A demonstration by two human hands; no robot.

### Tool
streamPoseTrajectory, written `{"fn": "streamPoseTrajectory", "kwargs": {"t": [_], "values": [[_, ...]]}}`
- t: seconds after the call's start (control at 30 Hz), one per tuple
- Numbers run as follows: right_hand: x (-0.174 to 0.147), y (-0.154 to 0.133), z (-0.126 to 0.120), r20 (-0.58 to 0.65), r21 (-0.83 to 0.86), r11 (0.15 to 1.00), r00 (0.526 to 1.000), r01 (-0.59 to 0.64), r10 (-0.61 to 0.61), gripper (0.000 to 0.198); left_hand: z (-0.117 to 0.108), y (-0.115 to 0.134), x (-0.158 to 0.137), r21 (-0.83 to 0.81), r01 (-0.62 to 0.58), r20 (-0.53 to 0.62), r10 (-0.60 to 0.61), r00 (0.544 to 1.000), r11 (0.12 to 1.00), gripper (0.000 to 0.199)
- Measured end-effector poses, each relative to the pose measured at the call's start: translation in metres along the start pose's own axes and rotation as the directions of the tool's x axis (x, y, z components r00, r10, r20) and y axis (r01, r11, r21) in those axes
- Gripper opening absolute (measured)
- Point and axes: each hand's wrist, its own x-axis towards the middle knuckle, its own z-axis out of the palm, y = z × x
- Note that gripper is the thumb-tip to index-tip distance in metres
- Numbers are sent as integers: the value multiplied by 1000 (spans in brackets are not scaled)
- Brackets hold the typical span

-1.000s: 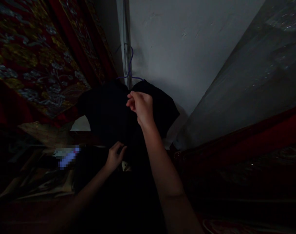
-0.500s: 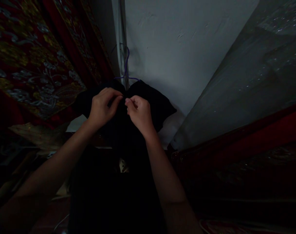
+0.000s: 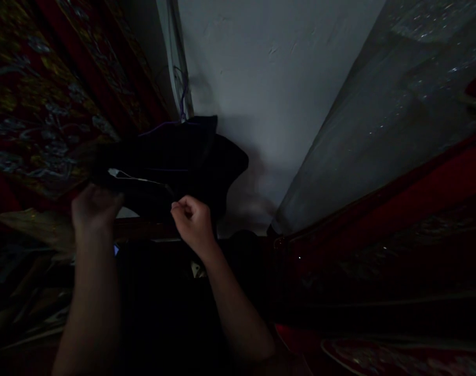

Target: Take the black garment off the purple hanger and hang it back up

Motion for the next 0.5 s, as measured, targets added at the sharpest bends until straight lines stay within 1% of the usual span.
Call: {"fn": "streamPoseTrajectory", "kwargs": {"t": [0.07, 0.1, 0.13, 0.17, 0.2, 0.23, 0.27, 0.3, 0.33, 0.37, 0.4, 0.43, 0.47, 0.5], "values": [[-9, -4, 3, -32, 77, 996, 999, -33, 36, 24, -19, -25, -16, 10, 27, 4, -27, 1000, 1000, 21], [-12, -3, 2, -73, 119, 992, 996, -47, 56, 23, -24, -36, -25, 25, 1, 0, -1, 1000, 1000, 22], [-15, -1, -2, -122, 158, 986, 990, -55, 75, 22, -27, -44, -33, 77, -76, -12, 78, 997, 994, 24], [-17, 2, -7, -171, 193, 980, 981, -56, 89, 22, -26, -48, -40, 159, -182, -6, 185, 983, 970, 26], [-19, 5, -14, -214, 220, 974, 972, -51, 99, 22, -24, -49, -45, 262, -309, 30, 313, 949, 914, 28], [-21, 8, -22, -248, 237, 971, 963, -44, 104, 22, -20, -45, -46, 359, -438, 104, 431, 896, 824, 29], [-23, 11, -29, -275, 244, 969, 956, -36, 105, 22, -15, -39, -44, 426, -546, 207, 510, 835, 722, 30], [-24, 12, -35, -295, 246, 969, 950, -27, 102, 21, -9, -31, -39, 455, -628, 321, 541, 777, 631, 31], [-24, 12, -40, -308, 244, 970, 947, -17, 94, 20, -4, -23, -31, 450, -688, 429, 537, 726, 570, 32], [-25, 11, -43, -317, 241, 970, 945, -4, 82, 19, 1, -14, -20, 430, -721, 514, 508, 691, 544, 32], [-25, 9, -44, -313, 236, 972, 947, 7, 69, 19, 6, -8, -8, 409, -737, 577, 473, 665, 538, 32], [-26, 7, -43, -295, 227, 974, 954, 11, 58, 18, 10, -3, 5, 389, -743, 622, 440, 648, 544, 34], [-26, 6, -40, -263, 218, 976, 963, 7, 52, 18, 12, -1, 18, 376, -734, 646, 408, 645, 565, 36], [-27, 5, -36, -224, 210, 978, 973, -6, 54, 17, 14, -1, 29, 368, -716, 653, 383, 653, 593, 37]]}}
